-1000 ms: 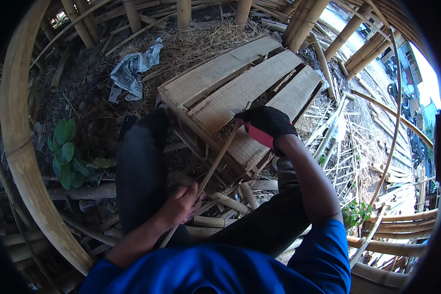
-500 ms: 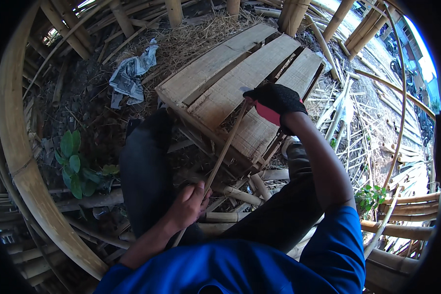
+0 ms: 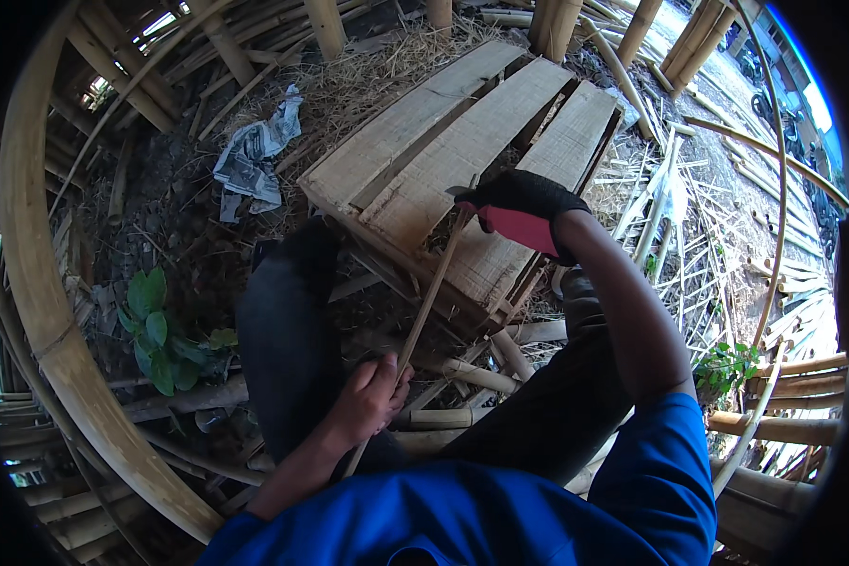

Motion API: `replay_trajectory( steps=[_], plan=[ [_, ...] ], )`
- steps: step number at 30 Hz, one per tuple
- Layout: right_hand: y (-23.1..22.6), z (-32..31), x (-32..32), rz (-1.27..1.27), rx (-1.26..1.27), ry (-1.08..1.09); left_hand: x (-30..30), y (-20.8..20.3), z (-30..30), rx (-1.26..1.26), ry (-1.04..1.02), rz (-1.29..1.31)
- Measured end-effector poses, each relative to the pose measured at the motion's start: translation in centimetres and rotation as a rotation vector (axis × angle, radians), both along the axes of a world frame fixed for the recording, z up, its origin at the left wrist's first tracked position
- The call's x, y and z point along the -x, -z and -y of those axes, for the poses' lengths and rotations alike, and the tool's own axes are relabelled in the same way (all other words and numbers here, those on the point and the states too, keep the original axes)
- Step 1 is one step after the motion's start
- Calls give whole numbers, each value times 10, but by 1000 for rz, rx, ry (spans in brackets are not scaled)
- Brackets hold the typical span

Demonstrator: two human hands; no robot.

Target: Using a knife to peel and thin a bamboo strip while resting it on a wooden crate.

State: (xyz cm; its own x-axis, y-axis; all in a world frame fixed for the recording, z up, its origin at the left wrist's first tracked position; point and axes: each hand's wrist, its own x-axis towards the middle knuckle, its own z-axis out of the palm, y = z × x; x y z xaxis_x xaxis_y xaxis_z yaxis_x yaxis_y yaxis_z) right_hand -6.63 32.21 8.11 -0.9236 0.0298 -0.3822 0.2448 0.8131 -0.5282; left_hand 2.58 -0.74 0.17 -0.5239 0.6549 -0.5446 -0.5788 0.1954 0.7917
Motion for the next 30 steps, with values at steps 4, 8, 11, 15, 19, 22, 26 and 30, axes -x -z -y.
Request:
replay_trajectory(
  steps=[4, 8, 11, 15, 19, 22, 26, 30],
  plan=[
    [-40, 8, -35, -12, 419, 8, 3, 2, 6, -22, -8, 50],
    [-33, -13, -46, -195, 577, -287, 3, 1, 3, -34, 16, 52],
    [-35, -10, -50, -197, 656, -268, 3, 4, 4, -42, 18, 72],
    [-41, 0, -51, -186, 600, -185, 4, 3, 4, -42, 10, 78],
    [-29, 3, -51, -37, 759, -74, 4, 4, 4, -56, 9, 100],
    [-33, 5, -47, -46, 729, -68, 4, 5, 4, -60, 11, 99],
    [-25, 4, -40, -115, 504, -129, 4, 6, 5, -62, 19, 95],
    [-34, 10, -43, -228, 407, -248, 5, 7, 6, -69, 32, 84]
  ],
)
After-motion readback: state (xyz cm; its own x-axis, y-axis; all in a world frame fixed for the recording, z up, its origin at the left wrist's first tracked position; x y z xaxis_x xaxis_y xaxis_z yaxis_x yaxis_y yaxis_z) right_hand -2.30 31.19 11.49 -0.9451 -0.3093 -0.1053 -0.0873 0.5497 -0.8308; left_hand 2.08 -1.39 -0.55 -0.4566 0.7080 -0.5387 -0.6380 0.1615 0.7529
